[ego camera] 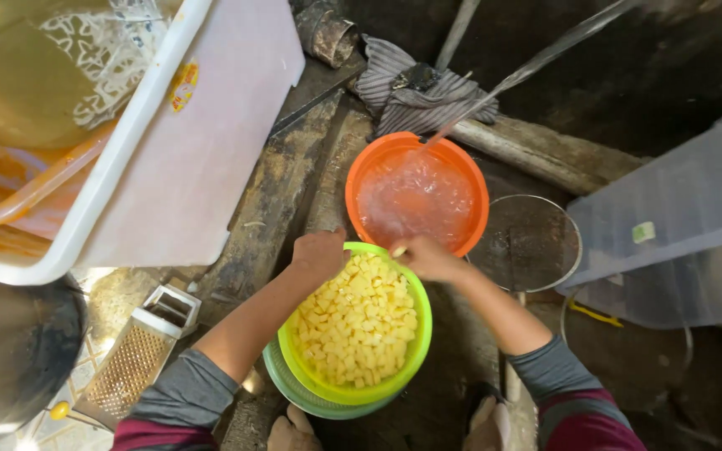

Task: Washing diced potatoes in a basin using running water from a tap.

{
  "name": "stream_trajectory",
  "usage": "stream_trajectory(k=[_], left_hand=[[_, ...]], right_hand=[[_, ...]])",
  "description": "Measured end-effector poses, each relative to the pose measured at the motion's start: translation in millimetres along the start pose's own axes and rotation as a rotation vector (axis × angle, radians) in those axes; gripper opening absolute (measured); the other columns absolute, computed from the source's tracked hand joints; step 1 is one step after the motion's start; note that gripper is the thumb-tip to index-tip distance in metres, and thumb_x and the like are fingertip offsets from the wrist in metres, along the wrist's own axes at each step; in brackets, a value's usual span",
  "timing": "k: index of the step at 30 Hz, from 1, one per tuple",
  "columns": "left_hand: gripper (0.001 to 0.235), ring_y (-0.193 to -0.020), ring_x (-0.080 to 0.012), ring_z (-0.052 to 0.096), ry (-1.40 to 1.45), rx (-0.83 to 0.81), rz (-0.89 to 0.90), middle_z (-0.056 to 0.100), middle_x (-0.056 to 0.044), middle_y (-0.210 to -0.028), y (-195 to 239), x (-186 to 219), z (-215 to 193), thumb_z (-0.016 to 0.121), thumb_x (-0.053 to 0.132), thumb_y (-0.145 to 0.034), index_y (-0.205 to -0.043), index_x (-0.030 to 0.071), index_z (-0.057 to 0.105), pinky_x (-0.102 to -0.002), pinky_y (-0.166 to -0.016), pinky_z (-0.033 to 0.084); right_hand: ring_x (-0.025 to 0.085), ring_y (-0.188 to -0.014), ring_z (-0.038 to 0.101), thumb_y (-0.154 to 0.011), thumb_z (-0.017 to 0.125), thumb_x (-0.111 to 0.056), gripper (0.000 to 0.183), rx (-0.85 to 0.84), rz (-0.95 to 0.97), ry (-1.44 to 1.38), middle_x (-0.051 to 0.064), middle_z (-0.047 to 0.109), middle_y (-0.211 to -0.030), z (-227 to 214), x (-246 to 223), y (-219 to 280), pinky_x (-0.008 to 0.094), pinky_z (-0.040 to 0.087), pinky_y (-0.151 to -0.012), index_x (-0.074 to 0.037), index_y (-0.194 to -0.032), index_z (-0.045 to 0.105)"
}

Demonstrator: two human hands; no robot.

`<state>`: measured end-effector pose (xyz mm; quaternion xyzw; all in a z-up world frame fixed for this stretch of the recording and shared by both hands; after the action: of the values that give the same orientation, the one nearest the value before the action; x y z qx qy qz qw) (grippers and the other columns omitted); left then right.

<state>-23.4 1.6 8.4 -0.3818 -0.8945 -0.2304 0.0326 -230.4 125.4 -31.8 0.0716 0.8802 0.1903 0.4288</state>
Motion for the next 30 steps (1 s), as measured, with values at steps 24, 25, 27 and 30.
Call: stream_trajectory(k=[24, 25, 27, 30], left_hand=[[0.036, -0.122, -0.0318, 0.058, -0.078, 0.309, 0.082, 0.057, -0.011, -0.130, -35.9, 94.1, -46.1, 0.068, 0.030, -0.088, -0.118, 0.011, 0.061, -0.045, -0.092, 0.055], [0.036, -0.122, -0.0318, 0.058, -0.078, 0.316, 0.088, 0.057, -0.011, -0.130, -37.7, 95.9, -43.9, 0.068, 0.030, -0.088, -0.118, 0.011, 0.061, -0.045, -0.092, 0.055], [0.039, -0.123, -0.0307, 0.056, -0.113, 0.260, 0.039, 0.055, -0.009, -0.131, -41.0, 91.7, -39.8, 0.069, 0.033, -0.089, -0.121, 0.012, 0.060, -0.045, -0.093, 0.054], [0.040, -0.124, -0.0304, 0.056, -0.117, 0.237, 0.015, 0.055, -0.008, -0.132, -38.2, 87.6, -41.6, 0.069, 0.034, -0.090, -0.122, 0.013, 0.059, -0.045, -0.094, 0.054]], right_hand=[[0.044, -0.076, 0.067, -0.086, 0.079, -0.027, 0.023, 0.777, -0.030, 0.246, 0.021, 0.068, -0.076, -53.7, 33.4, 43.2, 0.054, 0.050, -0.066, -0.006, -0.084, 0.068], [0.044, -0.076, 0.067, -0.086, 0.079, -0.027, 0.023, 0.785, -0.030, 0.250, 0.021, 0.068, -0.076, -62.1, 35.8, 43.9, 0.054, 0.050, -0.066, -0.006, -0.084, 0.068], [0.037, -0.074, 0.067, -0.082, 0.081, -0.026, 0.020, 0.831, -0.043, 0.187, 0.017, 0.070, -0.077, -76.5, 37.4, 40.2, 0.050, 0.050, -0.065, -0.009, -0.086, 0.072], [0.019, -0.065, 0.062, -0.086, 0.078, -0.014, 0.011, 0.825, 0.020, -0.182, 0.009, 0.071, -0.072, -88.2, 66.1, 37.6, 0.038, 0.051, -0.064, -0.008, -0.094, 0.075]])
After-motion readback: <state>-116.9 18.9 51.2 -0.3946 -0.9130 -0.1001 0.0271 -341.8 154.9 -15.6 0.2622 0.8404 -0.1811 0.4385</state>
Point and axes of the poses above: each hand's wrist, its own y-axis away from the middle knuckle, its own z-axis out of the palm, x = y × z, the point moved 3 cm from there along -y, towards the middle knuckle
